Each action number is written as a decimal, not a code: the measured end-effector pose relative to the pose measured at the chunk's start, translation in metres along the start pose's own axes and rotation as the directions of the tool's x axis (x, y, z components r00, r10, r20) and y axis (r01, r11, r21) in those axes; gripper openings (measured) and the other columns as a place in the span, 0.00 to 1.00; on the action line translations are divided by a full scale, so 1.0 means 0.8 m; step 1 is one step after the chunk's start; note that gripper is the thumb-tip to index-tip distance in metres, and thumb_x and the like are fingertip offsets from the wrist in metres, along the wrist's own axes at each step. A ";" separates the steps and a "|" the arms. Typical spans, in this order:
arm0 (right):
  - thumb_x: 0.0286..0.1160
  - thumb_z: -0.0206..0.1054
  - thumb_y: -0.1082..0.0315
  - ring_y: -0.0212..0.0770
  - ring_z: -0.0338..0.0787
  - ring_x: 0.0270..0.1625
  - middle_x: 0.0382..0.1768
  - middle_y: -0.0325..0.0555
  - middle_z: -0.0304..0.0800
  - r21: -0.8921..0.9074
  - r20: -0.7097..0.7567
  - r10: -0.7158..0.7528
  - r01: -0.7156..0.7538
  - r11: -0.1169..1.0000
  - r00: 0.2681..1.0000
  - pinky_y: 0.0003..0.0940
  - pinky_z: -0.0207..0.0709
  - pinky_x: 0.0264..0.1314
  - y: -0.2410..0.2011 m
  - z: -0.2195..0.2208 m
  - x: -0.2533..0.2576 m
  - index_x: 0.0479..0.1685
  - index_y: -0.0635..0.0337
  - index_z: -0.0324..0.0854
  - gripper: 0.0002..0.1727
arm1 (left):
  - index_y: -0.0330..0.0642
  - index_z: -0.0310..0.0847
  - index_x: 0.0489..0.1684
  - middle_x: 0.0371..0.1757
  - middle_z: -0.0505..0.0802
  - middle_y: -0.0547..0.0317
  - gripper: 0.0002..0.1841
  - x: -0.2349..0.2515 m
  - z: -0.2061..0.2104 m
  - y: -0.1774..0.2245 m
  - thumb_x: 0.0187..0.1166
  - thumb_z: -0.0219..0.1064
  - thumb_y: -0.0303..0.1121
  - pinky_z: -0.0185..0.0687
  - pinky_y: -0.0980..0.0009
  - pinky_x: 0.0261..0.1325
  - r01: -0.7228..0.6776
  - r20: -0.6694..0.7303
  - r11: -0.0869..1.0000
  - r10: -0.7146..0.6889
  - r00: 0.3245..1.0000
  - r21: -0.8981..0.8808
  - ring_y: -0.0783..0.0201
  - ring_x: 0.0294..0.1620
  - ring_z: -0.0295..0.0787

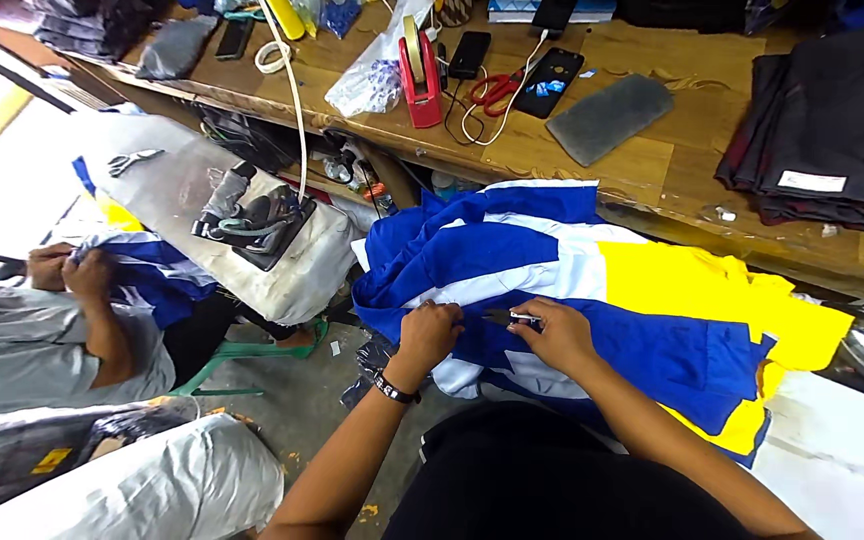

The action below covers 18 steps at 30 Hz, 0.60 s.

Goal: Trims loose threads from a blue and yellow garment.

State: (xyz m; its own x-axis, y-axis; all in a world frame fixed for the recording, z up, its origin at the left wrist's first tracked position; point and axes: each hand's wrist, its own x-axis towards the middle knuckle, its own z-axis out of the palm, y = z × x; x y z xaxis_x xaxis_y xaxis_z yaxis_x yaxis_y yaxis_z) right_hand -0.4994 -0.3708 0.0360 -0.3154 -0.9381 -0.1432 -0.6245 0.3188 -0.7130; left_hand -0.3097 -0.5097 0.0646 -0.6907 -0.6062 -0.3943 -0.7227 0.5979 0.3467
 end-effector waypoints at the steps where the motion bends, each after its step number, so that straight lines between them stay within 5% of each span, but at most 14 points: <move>1: 0.78 0.72 0.58 0.49 0.91 0.45 0.47 0.47 0.95 0.000 0.002 0.002 -0.002 1.000 1.000 0.56 0.80 0.49 0.000 0.000 0.000 0.55 0.54 0.93 0.15 | 0.41 0.92 0.50 0.49 0.95 0.46 0.11 0.004 0.002 -0.002 0.82 0.68 0.36 0.77 0.37 0.61 -0.010 0.011 1.000 0.010 1.000 0.000 0.40 0.61 0.87; 7: 0.77 0.72 0.57 0.47 0.90 0.44 0.47 0.45 0.95 0.001 -0.009 -0.005 0.005 1.000 1.000 0.53 0.80 0.48 0.000 0.003 -0.003 0.55 0.54 0.93 0.15 | 0.38 0.91 0.48 0.45 0.95 0.41 0.11 0.012 0.001 -0.008 0.83 0.66 0.36 0.77 0.32 0.59 0.026 0.068 0.995 -0.019 0.997 -0.101 0.37 0.54 0.91; 13: 0.78 0.71 0.56 0.47 0.90 0.43 0.46 0.44 0.95 0.008 0.002 -0.015 0.015 1.000 1.000 0.53 0.79 0.47 -0.005 0.001 -0.003 0.56 0.54 0.92 0.16 | 0.39 0.89 0.49 0.37 0.95 0.52 0.10 0.012 -0.012 -0.032 0.81 0.71 0.36 0.82 0.44 0.59 -0.019 0.113 0.967 0.049 0.992 -0.254 0.53 0.44 0.92; 18: 0.77 0.72 0.58 0.47 0.90 0.41 0.45 0.46 0.95 0.028 -0.036 -0.072 0.073 0.997 0.997 0.53 0.80 0.46 -0.015 0.001 -0.007 0.55 0.56 0.93 0.15 | 0.41 0.92 0.40 0.31 0.94 0.54 0.07 0.002 -0.039 -0.032 0.78 0.74 0.34 0.83 0.45 0.51 -0.069 0.033 0.968 0.079 0.996 -0.240 0.55 0.38 0.91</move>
State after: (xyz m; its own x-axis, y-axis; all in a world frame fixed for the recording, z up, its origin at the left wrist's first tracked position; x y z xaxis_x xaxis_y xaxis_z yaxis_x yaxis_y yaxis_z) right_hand -0.4897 -0.3696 0.0444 -0.2950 -0.9532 -0.0670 -0.6253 0.2456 -0.7407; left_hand -0.2930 -0.5421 0.0819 -0.7445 -0.5392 -0.3937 -0.6584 0.4950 0.5670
